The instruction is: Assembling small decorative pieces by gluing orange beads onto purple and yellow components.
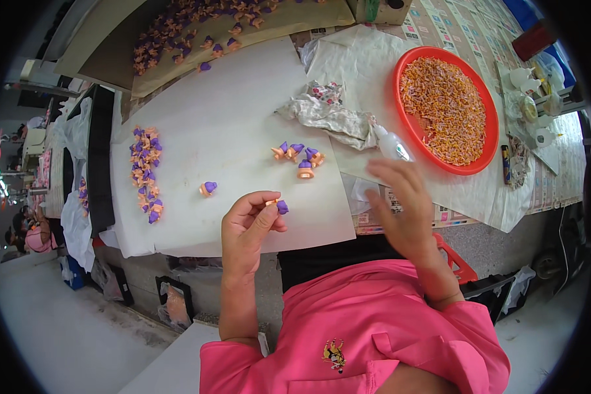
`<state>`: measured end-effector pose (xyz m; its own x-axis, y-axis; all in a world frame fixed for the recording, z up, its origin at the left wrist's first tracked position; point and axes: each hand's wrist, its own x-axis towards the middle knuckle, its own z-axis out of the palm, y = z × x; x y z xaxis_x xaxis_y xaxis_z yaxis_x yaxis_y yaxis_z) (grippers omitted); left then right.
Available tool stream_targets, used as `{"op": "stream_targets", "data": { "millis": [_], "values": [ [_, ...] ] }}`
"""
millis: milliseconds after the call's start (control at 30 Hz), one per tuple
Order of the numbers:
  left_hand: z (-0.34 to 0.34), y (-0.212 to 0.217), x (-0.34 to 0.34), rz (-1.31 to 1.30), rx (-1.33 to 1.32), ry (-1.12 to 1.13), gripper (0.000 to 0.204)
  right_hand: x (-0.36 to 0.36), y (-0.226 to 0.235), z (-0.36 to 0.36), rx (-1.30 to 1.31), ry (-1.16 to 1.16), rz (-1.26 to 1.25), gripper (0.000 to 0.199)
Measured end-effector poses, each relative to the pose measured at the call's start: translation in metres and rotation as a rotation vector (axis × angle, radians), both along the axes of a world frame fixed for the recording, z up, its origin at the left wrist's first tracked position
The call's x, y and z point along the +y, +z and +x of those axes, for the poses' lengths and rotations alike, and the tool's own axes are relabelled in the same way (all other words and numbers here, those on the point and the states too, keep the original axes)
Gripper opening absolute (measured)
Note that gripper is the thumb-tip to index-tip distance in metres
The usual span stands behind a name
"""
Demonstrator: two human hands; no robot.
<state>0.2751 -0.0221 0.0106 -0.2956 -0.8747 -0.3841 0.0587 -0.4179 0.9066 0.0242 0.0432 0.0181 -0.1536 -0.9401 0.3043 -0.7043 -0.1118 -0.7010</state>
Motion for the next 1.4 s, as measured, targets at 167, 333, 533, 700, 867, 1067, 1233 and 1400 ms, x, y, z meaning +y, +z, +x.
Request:
{"op": "stream_targets", "data": {
  "millis": [167, 333, 533, 700, 867, 1067, 1233, 1400],
  "values": [
    [-0.044, 0.000, 0.016, 0.080, 0.073, -0.022, 0.022, 0.005, -0.010, 0.014, -0.377, 0.248, 0.069, 0.041],
    [-0.065, -0.012, 0.027, 0.040, 0.163, -0.063, 0.018, 0.009, -0.030, 0.010, -0.470, 0.215, 0.053, 0.037],
    [-0.074, -0.017, 0.032, 0.069, 0.178, -0.114, 0.017, 0.014, -0.035, -0.001, -0.458, 0.231, -0.016, 0.029],
    [-0.079, -0.017, 0.037, 0.090, 0.185, -0.125, 0.018, 0.017, -0.036, -0.010, -0.441, 0.275, -0.040, 0.027],
    [-0.082, -0.016, 0.040, 0.087, 0.195, -0.129, 0.018, 0.018, -0.034, -0.014, -0.441, 0.312, -0.084, 0.027],
    [-0.082, -0.016, 0.042, 0.093, 0.209, -0.135, 0.018, 0.017, -0.033, -0.017, -0.439, 0.336, -0.096, 0.028],
    [-0.080, -0.015, 0.041, 0.107, 0.209, -0.137, 0.019, 0.016, -0.034, -0.014, -0.448, 0.337, -0.091, 0.028],
    [-0.076, -0.013, 0.041, 0.101, 0.203, -0.145, 0.019, 0.018, -0.032, -0.011, -0.474, 0.327, -0.046, 0.026]
  ]
}}
